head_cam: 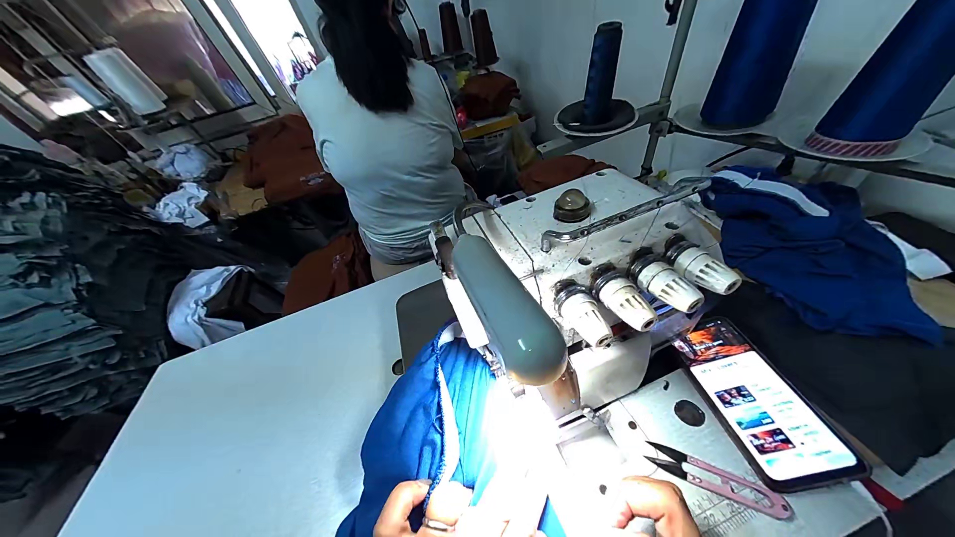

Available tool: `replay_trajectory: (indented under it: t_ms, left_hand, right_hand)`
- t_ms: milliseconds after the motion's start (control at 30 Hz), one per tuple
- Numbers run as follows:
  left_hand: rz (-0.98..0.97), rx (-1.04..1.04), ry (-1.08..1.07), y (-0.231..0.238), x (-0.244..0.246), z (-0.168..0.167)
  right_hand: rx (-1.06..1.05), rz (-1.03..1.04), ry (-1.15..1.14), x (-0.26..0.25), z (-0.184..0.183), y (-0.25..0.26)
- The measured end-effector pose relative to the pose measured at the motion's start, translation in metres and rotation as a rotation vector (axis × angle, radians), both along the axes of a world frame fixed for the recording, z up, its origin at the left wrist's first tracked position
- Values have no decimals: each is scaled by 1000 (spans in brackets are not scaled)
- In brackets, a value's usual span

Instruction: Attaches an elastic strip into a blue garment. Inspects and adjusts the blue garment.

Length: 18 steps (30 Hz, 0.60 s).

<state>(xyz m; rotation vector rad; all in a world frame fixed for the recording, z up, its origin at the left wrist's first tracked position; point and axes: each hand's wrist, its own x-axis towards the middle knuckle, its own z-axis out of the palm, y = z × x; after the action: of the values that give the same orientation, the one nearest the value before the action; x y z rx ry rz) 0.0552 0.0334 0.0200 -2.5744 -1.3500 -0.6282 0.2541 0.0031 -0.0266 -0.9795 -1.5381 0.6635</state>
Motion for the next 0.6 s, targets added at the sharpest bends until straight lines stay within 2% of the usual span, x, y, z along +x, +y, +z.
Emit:
replay_trajectory:
  t_ms: [200, 433, 600]
  left_hand:
    - [-23, 13, 72, 5, -1, 12]
    - [-150, 147, -75, 14, 11, 0]
    - [-79, 220, -129, 29, 30, 7]
  right_hand:
    - [34, -3, -24, -1, 4, 10]
    - [30, 14, 15, -6, 7, 13]
    - [71, 30, 33, -6, 22, 19]
